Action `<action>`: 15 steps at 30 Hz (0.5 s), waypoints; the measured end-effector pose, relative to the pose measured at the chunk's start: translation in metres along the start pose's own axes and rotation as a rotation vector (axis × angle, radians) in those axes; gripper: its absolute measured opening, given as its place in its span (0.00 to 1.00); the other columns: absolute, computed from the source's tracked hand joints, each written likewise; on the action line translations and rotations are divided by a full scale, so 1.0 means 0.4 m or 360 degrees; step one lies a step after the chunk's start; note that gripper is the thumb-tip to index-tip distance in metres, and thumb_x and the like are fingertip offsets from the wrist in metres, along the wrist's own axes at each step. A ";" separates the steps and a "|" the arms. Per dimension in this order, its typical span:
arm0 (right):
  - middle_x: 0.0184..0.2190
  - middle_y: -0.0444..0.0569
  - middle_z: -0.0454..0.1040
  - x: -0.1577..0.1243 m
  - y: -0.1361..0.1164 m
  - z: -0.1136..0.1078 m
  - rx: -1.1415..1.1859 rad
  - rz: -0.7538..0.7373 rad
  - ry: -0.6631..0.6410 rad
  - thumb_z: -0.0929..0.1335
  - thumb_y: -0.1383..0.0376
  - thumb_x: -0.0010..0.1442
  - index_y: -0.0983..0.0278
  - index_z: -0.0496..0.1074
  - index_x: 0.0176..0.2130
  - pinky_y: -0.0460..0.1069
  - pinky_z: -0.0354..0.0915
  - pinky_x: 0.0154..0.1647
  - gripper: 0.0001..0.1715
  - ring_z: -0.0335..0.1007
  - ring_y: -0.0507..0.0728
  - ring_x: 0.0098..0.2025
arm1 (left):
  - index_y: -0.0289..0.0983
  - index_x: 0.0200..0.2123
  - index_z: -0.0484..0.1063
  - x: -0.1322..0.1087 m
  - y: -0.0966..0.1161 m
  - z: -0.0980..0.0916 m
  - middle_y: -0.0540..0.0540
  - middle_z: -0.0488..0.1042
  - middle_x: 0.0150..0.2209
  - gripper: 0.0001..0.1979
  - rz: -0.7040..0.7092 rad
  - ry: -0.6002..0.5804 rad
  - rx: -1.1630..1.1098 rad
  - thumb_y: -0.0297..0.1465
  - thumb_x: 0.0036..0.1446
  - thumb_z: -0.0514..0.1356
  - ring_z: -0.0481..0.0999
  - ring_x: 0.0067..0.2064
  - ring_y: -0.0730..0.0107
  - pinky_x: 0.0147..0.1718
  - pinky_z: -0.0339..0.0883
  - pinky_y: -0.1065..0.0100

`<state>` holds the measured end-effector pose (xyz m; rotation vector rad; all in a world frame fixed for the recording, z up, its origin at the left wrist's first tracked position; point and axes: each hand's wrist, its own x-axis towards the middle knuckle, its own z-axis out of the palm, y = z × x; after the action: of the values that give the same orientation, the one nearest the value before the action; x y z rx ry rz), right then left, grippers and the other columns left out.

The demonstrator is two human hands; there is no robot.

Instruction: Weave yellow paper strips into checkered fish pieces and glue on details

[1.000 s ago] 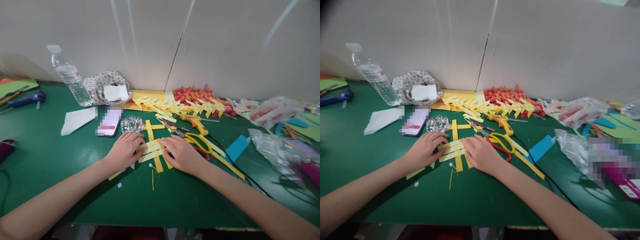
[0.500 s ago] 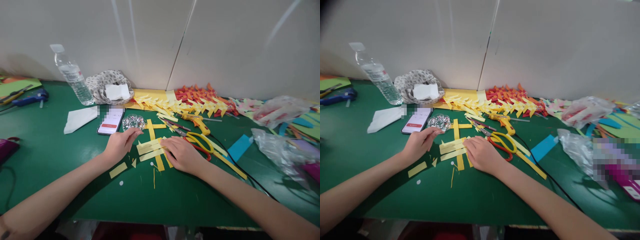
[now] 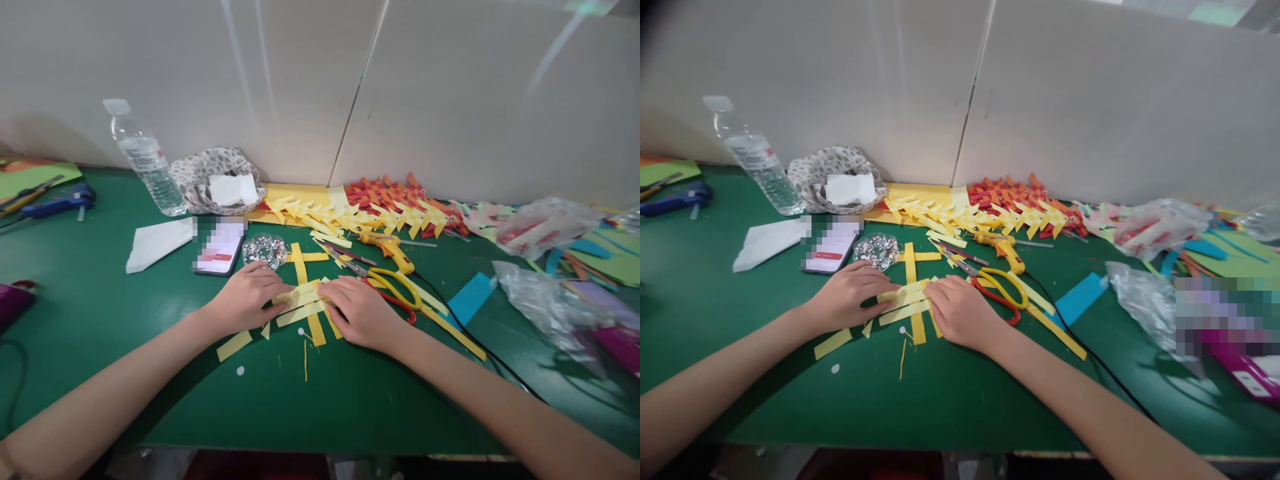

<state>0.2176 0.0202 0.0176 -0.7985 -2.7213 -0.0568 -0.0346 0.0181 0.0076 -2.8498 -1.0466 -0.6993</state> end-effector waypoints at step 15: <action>0.38 0.55 0.75 0.001 0.004 -0.002 0.0034 -0.0008 0.0017 0.59 0.71 0.58 0.66 0.70 0.43 0.57 0.63 0.46 0.15 0.69 0.59 0.43 | 0.35 0.46 0.68 0.006 0.004 -0.010 0.46 0.78 0.32 0.14 0.0305 -0.0067 0.0339 0.21 0.60 0.48 0.77 0.35 0.70 0.46 0.65 0.60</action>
<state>0.2184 0.0214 0.0183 -0.7834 -2.7093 -0.0327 -0.0335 0.0175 0.0124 -2.7413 -0.7842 -0.4833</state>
